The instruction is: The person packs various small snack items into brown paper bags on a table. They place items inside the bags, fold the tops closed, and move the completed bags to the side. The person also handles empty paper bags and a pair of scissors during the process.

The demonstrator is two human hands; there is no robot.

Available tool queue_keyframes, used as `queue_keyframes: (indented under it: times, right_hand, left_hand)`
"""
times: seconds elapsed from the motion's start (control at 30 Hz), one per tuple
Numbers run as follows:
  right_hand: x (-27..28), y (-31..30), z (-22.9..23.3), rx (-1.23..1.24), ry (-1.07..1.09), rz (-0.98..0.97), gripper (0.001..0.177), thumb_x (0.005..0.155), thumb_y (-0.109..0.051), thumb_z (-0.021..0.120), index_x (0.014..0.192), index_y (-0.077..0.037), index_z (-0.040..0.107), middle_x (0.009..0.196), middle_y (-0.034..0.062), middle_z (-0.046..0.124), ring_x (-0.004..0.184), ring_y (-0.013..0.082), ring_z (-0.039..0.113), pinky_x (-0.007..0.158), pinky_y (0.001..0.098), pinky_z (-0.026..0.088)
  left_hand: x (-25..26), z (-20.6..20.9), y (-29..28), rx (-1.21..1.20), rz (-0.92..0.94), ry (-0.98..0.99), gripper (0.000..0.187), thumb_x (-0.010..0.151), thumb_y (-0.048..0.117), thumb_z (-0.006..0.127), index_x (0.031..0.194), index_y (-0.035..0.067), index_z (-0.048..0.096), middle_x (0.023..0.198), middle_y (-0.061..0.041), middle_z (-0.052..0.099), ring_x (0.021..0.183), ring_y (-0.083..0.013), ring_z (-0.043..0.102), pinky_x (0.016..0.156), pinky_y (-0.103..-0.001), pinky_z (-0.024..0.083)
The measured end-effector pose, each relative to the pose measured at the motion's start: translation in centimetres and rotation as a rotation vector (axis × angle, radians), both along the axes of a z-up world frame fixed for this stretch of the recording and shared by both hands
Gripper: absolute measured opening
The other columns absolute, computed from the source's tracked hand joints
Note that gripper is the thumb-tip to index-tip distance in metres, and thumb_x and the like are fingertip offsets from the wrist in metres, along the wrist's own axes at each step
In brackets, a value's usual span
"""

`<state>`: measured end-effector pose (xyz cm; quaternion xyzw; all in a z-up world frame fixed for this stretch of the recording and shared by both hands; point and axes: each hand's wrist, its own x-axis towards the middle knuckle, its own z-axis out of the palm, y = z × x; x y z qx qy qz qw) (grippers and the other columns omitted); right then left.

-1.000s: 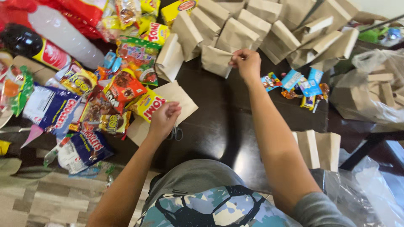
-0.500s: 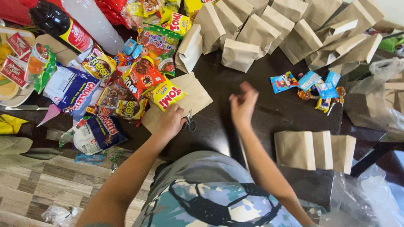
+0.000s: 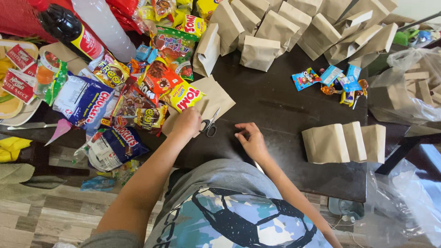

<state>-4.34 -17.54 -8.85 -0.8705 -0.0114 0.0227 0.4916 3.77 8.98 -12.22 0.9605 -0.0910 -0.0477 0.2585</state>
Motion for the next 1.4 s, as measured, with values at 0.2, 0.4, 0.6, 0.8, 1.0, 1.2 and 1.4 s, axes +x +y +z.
queue_keyframes:
  times: [0.2,0.4,0.6,0.8,1.0,1.2,1.4]
  right_hand:
    - [0.8,2.5,4.2,0.101,-0.037,0.0,0.028,0.089,-0.004,0.074,0.117,-0.005,0.07,0.109,0.006,0.072,0.093,0.0124,0.07,0.076,0.0275,0.056]
    - [2.4,4.1,6.1,0.204,-0.067,0.014,0.032,0.091,-0.002,0.072,0.123,-0.003,0.066,0.113,0.0044,0.074,0.098,0.011,0.07,0.081,0.0264,0.057]
    - [2.0,5.8,2.7,0.152,-0.082,0.123,0.032,0.089,-0.001,0.074,0.12,-0.001,0.066,0.112,0.0078,0.073,0.099,0.0127,0.071,0.086,0.027,0.058]
    - [-0.5,5.4,0.9,0.168,0.097,0.078,0.034,0.089,-0.002,0.073,0.122,-0.002,0.068,0.109,0.0086,0.073,0.095,0.0132,0.07,0.081,0.0279,0.057]
    - [-1.3,5.6,1.3,0.143,0.117,0.054,0.035,0.088,-0.002,0.074,0.122,-0.004,0.068,0.11,0.0062,0.074,0.097,0.0124,0.069,0.081,0.0281,0.057]
    - [-1.9,7.5,6.6,0.141,0.025,-0.035,0.051,0.088,-0.006,0.076,0.137,-0.008,0.061,0.124,0.0101,0.07,0.11,0.019,0.068,0.084,0.0299,0.059]
    - [-2.3,8.9,11.4,-0.134,-0.409,0.072,0.081,0.082,-0.007,0.083,0.153,-0.007,0.043,0.159,0.0195,0.042,0.138,0.0331,0.05,0.097,0.0386,0.054]
  left_hand:
    - [-1.0,4.9,2.4,-0.364,0.185,-0.009,0.007,0.083,0.007,0.072,0.083,0.002,0.069,0.076,-0.016,0.073,0.074,-0.0322,0.074,0.068,-0.042,0.057]
    - [-2.4,9.5,3.2,-0.41,0.101,0.214,0.026,0.085,0.015,0.072,0.109,0.01,0.063,0.086,-0.011,0.075,0.081,-0.0274,0.076,0.071,-0.039,0.058]
    - [-5.0,2.5,1.3,0.065,-0.204,-0.216,0.035,0.071,0.015,0.078,0.102,0.002,0.067,0.111,-0.018,0.067,0.112,-0.035,0.063,0.088,-0.044,0.052]
    - [-3.2,-3.0,2.8,-0.099,-0.057,-0.031,0.012,0.092,0.011,0.066,0.096,0.009,0.077,0.088,-0.019,0.073,0.09,-0.0369,0.071,0.079,-0.048,0.055]
    - [-1.8,4.2,5.2,-0.358,0.034,0.012,0.018,0.081,0.007,0.074,0.099,0.006,0.076,0.081,-0.013,0.078,0.076,-0.0246,0.077,0.071,-0.037,0.059]
    - [-2.3,10.3,7.0,-0.64,0.033,0.299,0.031,0.075,0.005,0.082,0.104,0.003,0.074,0.082,-0.008,0.08,0.07,-0.013,0.074,0.066,-0.028,0.056]
    - [-3.3,10.0,6.3,-0.835,0.028,0.504,0.039,0.069,0.003,0.09,0.103,0.0,0.072,0.082,-0.008,0.078,0.073,-0.0116,0.071,0.069,-0.024,0.055]
